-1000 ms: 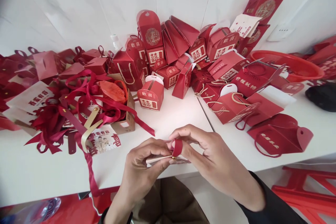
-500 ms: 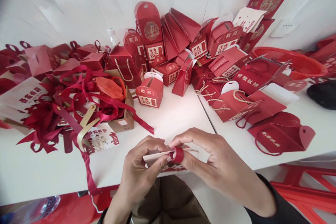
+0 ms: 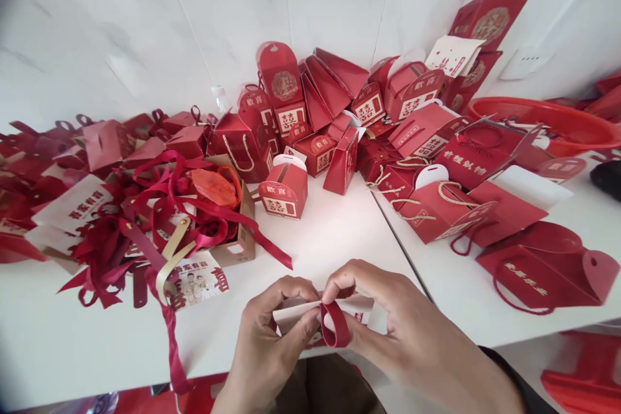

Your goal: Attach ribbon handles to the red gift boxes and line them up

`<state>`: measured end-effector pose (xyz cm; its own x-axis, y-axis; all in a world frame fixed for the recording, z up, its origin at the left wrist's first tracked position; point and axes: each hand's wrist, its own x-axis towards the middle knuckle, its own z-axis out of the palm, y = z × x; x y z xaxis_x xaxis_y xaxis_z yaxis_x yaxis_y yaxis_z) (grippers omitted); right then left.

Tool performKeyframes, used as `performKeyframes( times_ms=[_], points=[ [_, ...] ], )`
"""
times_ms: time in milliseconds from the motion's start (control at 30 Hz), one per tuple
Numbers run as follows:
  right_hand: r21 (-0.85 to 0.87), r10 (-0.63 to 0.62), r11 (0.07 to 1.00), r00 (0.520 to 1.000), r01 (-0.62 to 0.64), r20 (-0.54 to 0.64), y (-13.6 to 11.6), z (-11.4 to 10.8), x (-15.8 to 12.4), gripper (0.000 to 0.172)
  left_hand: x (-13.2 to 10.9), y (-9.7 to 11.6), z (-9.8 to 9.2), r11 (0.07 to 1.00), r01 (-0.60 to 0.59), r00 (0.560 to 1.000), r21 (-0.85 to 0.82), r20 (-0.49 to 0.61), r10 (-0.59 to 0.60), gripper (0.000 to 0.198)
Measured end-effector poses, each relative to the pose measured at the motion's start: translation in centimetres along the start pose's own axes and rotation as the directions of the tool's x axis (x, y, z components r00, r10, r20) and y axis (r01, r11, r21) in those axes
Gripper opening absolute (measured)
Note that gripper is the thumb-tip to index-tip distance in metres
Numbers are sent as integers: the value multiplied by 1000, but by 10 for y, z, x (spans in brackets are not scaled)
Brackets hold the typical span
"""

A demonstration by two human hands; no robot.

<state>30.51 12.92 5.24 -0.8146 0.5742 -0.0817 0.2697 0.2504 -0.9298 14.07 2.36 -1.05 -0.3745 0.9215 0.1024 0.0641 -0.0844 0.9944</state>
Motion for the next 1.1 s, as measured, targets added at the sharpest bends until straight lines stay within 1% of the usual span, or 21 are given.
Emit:
performKeyframes(
  times_ms=[67,133,267,400,500,633,767,833,967,1100],
  points=[
    [39,21,999,1000,-21,-1,0,0,1,29,1,1,1,1000,18,1000,-5,-15,-19,12],
    [76,31,997,999,-32,10,1,1,1,32,2,2,2,999,46,998,-16,-33,-46,12],
    [77,49,996,999,-50,24,5,1,0,29,0,2,5,989,121,991,-82,-53,-126,17],
    [70,60,996,998,-60,-1,8,3,-1,27,0,4,8,988,116,990,-102,-67,-123,20],
    [105,41,994,999,-40,-8,9,4,1,28,1,4,9,988,125,988,-95,-76,-133,22],
    [141,14,990,1000,-12,-17,8,4,3,35,1,3,9,993,100,992,-64,-71,-104,24],
    [111,12,994,1000,-12,4,8,3,3,37,1,0,9,993,112,992,-40,-46,-113,21],
    [105,13,994,1000,-14,6,9,2,3,36,1,0,8,995,95,995,-8,-29,-95,19],
    [121,-51,991,999,52,-16,9,0,3,25,2,4,4,997,-6,1000,74,0,6,14],
    [122,-68,990,997,72,-35,10,-1,-1,19,1,6,3,998,-7,1000,58,23,5,11]
  ],
)
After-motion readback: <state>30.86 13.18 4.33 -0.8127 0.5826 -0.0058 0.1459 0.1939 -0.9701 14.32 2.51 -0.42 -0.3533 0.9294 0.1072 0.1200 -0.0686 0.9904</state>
